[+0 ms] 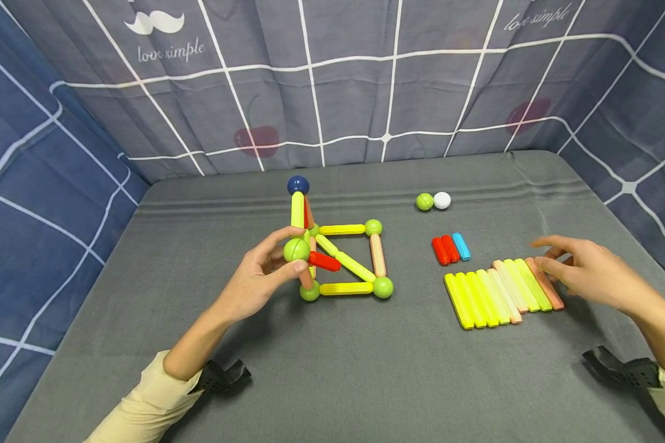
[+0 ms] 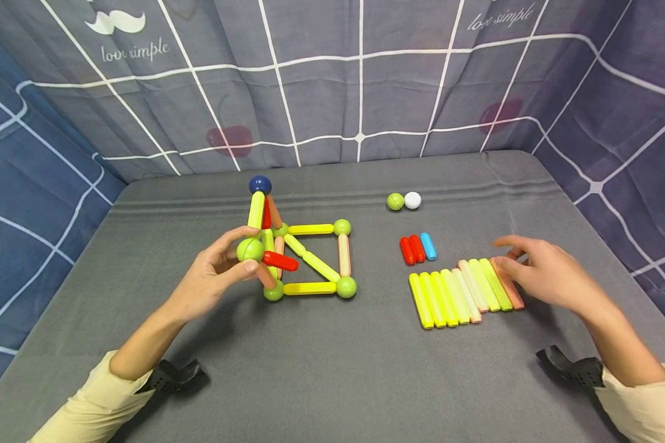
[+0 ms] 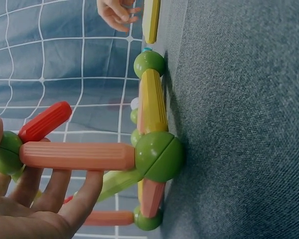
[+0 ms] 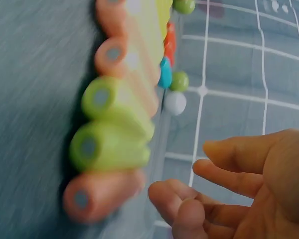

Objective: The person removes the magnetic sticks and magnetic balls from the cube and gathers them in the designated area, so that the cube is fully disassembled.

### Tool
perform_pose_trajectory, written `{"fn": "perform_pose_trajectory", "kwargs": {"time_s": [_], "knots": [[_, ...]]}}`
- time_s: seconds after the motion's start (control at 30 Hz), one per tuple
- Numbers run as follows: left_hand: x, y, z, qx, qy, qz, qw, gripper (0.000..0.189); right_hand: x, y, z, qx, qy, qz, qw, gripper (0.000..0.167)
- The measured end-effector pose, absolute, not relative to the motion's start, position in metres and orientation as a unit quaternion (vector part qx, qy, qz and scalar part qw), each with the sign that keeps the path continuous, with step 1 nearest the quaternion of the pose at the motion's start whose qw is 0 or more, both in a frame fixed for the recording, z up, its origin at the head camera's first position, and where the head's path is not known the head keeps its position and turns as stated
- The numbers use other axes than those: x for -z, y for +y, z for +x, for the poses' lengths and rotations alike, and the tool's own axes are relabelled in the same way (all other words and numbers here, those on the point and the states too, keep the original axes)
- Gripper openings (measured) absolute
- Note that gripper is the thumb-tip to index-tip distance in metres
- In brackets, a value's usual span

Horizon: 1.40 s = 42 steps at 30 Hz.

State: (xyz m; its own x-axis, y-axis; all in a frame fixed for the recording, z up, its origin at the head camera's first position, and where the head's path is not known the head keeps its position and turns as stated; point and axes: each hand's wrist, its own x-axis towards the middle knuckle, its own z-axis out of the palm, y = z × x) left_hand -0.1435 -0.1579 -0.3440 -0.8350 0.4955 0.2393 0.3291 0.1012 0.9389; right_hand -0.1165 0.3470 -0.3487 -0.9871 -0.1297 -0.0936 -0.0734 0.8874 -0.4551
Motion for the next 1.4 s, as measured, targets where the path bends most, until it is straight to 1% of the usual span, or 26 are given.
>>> {"fn": "perform_pose_trajectory", "kwargs": {"time_s": [0.07,0.2,0.3,0.53,0.6,0.73,0.97,1.1,1.2,1.4], "knots": [[0.343,-0.158,-0.143,-0.611,0.739,0.277,0.071,0.047,0.345,0.338,-0.119,0.241,0.967,-0.063,0.055,0.041],[0.342,-0.157,-0.143,-0.61,0.74,0.275,0.069,0.047,0.338,0.311,-0.122,0.262,0.959,-0.108,0.021,0.033],[0.342,-0.157,-0.142,-0.607,0.745,0.267,0.064,0.047,0.333,0.285,-0.126,0.272,0.951,-0.145,-0.001,0.028],[0.341,-0.158,-0.141,-0.608,0.751,0.251,0.058,0.048,0.331,0.214,-0.138,0.31,0.917,-0.248,-0.029,0.017],[0.342,-0.158,-0.141,-0.601,0.757,0.252,0.046,0.048,0.33,0.195,-0.14,0.328,0.905,-0.27,-0.027,0.017],[0.343,-0.158,-0.142,-0.59,0.764,0.259,0.029,0.046,0.325,0.161,-0.14,0.387,0.872,-0.301,0.0,0.02],[0.341,-0.159,-0.143,-0.589,0.765,0.258,0.031,0.047,0.321,0.116,-0.14,0.431,0.842,-0.324,0.017,0.024],[0.341,-0.159,-0.143,-0.587,0.768,0.256,0.03,0.048,0.323,0.099,-0.142,0.445,0.831,-0.332,0.033,0.029],[0.34,-0.159,-0.143,-0.585,0.769,0.255,0.03,0.049,0.327,0.092,-0.144,0.463,0.816,-0.344,0.038,0.029],[0.34,-0.159,-0.143,-0.583,0.77,0.257,0.031,0.049,0.331,0.085,-0.144,0.468,0.812,-0.348,0.022,0.021]]}}
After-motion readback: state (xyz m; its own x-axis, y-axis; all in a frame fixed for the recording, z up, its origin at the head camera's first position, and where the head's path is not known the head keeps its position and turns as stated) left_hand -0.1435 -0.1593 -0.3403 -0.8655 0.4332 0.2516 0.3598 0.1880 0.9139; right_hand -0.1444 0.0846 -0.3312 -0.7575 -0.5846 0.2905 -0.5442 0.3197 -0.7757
